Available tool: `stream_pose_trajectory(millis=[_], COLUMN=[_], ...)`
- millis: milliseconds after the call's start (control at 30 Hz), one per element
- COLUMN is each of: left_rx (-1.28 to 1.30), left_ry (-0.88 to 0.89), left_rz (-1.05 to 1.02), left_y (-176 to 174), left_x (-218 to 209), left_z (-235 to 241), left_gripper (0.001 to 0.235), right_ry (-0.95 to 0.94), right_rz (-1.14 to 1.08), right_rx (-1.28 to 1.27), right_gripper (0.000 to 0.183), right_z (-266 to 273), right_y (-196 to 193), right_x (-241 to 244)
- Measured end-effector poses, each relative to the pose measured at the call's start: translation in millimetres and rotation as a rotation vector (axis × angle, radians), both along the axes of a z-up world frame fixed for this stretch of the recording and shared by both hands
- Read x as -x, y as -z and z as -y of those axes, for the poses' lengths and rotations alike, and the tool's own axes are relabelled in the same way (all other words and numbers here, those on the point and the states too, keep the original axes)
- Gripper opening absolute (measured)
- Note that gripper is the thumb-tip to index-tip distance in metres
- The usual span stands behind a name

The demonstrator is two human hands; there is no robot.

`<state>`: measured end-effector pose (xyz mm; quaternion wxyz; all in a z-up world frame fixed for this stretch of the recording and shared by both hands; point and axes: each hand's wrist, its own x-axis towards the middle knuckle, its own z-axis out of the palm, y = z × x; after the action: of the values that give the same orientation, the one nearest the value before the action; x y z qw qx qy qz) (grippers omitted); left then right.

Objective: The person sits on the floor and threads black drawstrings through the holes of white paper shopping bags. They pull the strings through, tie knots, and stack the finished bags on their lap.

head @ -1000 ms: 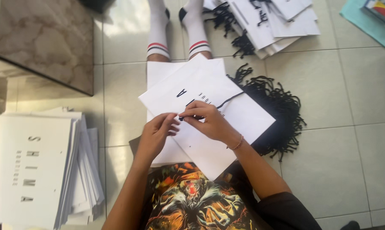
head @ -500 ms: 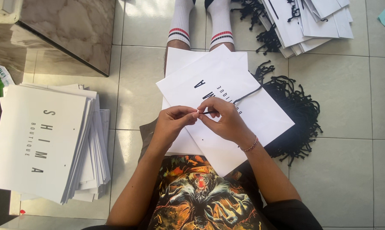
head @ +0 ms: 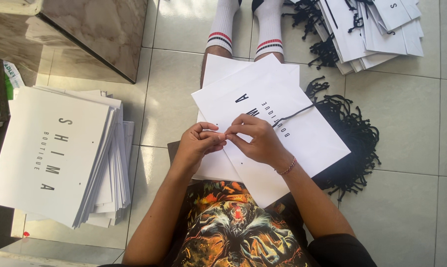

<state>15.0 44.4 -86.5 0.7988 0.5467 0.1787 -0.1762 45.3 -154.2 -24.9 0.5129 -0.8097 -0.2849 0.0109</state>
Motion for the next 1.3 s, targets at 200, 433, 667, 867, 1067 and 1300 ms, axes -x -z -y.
stream_pose_trajectory(millis=[200,433,667,867,1067,1300], left_rx=[-0.715,-0.677,-0.241,-0.178,-0.125,-0.365], left_ry=[0.046,0.027,-0.240,-0.282,-0.323,-0.087], left_rz=[0.063,0.079,0.068,0.049,0.025,0.104], left_y=[-34.7,-23.5,7.8,4.8,15.5,55.8], left_x=[-4.0,-8.2,-9.8,-13.5,-16.6,-25.1], left_z=[3.5,3.1,9.9,12.1,12.1,13.0], left_gripper=[0.061,0.044,0.037,0.038,0.046,0.034], right_ry=[-0.006,-0.065,-0.067,-0.053,0.012,0.067], right_rz=[-0.127,-0.352,-0.326,-0.275,-0.268,-0.335], right_rx=[0.349,0.416,0.404,0.377,0.290,0.285], right_gripper=[0.010,0.014,0.015,0.014,0.014,0.020], right_z=[-15.2,-28.3,-25.0,-23.0,-24.9,-18.4], right_y=[46.1,50.0,54.6,62.5,50.8,66.7], right_x=[-39.0,-52.6,-52.1,-51.8,-35.9,-26.9])
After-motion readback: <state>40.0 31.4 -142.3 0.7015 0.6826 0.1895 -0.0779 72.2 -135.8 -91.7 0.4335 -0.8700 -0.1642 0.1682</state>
